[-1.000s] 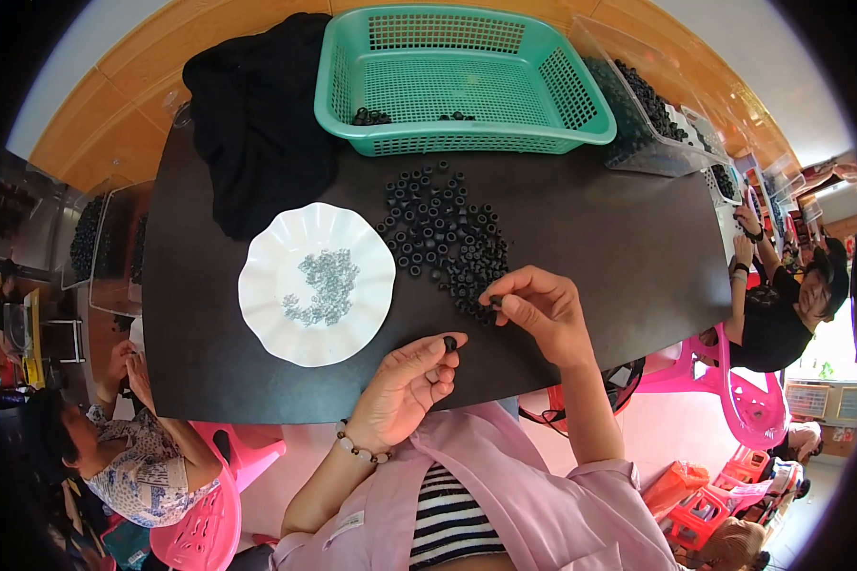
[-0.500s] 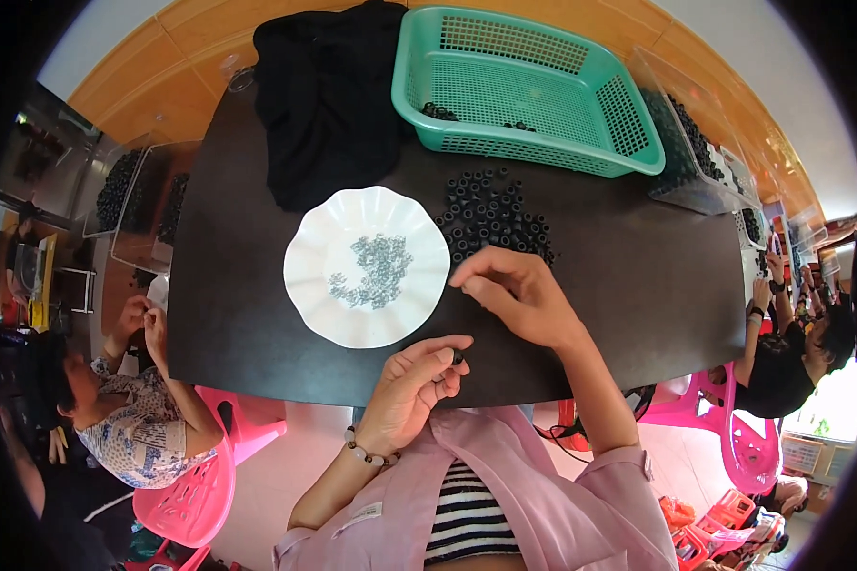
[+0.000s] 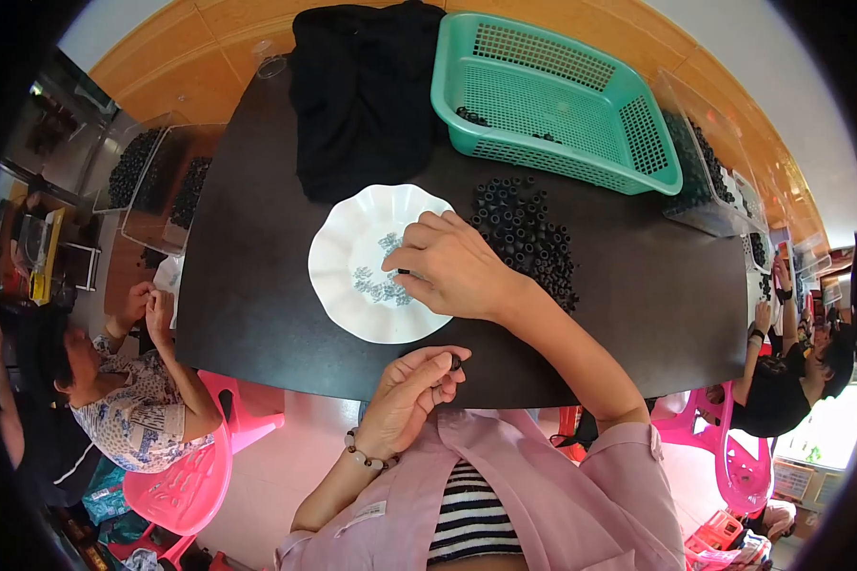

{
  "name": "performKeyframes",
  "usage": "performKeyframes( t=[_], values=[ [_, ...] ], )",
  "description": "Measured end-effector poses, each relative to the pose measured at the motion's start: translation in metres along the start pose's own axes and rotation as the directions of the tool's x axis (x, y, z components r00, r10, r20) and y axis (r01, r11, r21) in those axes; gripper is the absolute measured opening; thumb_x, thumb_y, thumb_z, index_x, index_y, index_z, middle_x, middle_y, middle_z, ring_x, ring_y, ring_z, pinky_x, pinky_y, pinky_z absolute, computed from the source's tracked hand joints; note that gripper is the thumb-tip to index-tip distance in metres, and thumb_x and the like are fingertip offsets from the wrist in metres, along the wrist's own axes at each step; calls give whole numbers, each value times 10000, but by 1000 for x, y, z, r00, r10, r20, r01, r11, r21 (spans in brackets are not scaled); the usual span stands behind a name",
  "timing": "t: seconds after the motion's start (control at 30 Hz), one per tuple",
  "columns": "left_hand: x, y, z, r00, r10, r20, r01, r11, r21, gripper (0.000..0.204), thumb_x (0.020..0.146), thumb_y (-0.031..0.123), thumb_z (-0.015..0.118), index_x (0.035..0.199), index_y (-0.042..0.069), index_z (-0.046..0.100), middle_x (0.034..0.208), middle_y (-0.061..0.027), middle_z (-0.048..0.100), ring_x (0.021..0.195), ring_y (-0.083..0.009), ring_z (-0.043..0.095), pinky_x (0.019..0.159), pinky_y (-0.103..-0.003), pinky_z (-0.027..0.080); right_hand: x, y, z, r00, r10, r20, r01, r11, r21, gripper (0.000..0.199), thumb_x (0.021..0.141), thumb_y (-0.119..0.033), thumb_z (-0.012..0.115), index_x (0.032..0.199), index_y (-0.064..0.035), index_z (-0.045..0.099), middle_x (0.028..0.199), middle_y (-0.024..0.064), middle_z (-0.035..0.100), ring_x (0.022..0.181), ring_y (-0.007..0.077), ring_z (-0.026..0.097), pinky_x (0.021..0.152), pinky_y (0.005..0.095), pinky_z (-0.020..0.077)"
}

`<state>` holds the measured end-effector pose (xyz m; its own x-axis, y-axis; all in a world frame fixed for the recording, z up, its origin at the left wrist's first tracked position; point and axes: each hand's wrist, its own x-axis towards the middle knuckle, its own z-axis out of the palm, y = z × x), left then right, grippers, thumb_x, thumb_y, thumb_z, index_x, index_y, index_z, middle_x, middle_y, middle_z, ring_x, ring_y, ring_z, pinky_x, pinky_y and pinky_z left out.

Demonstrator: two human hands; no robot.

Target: Assembling small plastic housings by inserting metal pins into them by hand.

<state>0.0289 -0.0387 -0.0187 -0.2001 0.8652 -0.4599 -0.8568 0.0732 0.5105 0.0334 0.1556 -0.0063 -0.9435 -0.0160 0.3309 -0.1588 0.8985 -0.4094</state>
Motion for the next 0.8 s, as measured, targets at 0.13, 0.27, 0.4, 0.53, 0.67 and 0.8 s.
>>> performKeyframes(
  t=[0.13, 0.27, 0.4, 0.53, 0.67, 0.8],
  values=[
    [-2, 2, 0, 999, 9, -40, -9, 1000, -2, 286, 938, 187, 571, 1112, -37, 611, 828, -53, 625, 697, -62, 573, 668, -203, 476, 6, -1, 7, 999, -43, 31, 45, 995, -83, 118, 733, -151, 683, 847, -120, 684, 797, 16, 564, 837, 202, 532, 764, 349, 382],
    [-2, 4, -2, 1000, 14, -16, -14, 1000, -8, 294, 942, 199, 577, 1124, -31, 610, 849, -66, 641, 697, -68, 572, 657, -207, 473, 10, 0, 11, 996, -54, 72, 65, 984, -164, 97, 734, -160, 680, 820, -115, 673, 793, 14, 562, 824, 194, 528, 750, 344, 370],
    [-3, 6, -5, 1000, 28, -6, -28, 999, -22, 302, 939, 198, 586, 1139, -28, 603, 892, -81, 661, 695, -71, 568, 654, -216, 473, 11, 2, 10, 998, -43, 45, 49, 989, -140, 71, 749, -163, 668, 801, -115, 662, 776, 13, 560, 800, 197, 528, 723, 351, 367],
    [-5, 9, -8, 998, 53, -29, -56, 991, -123, 310, 926, 199, 604, 1148, -17, 598, 938, -72, 678, 711, -76, 559, 667, -228, 461, 7, -2, -11, 998, 46, -40, -41, 992, 121, 36, 771, -110, 663, 802, -93, 668, 752, 23, 585, 753, 203, 542, 691, 333, 391],
    [-4, 11, -14, 997, 77, 4, -74, 969, -236, 298, 910, 197, 622, 1137, 5, 603, 943, -47, 681, 730, -79, 546, 673, -234, 439, -14, -15, -39, 987, 138, -80, -84, 873, 480, 80, 776, -29, 662, 840, -65, 693, 805, 43, 630, 755, 178, 563, 689, 300, 437],
    [1, 9, -12, 995, 80, 57, -62, 964, -260, 296, 901, 199, 632, 1134, 19, 605, 951, -38, 681, 730, -80, 539, 671, -236, 433, -42, -30, -51, 983, 165, -82, -85, 801, 592, 114, 758, -30, 697, 870, -50, 700, 795, 34, 615, 748, 160, 544, 667, 281, 422]
  ],
)
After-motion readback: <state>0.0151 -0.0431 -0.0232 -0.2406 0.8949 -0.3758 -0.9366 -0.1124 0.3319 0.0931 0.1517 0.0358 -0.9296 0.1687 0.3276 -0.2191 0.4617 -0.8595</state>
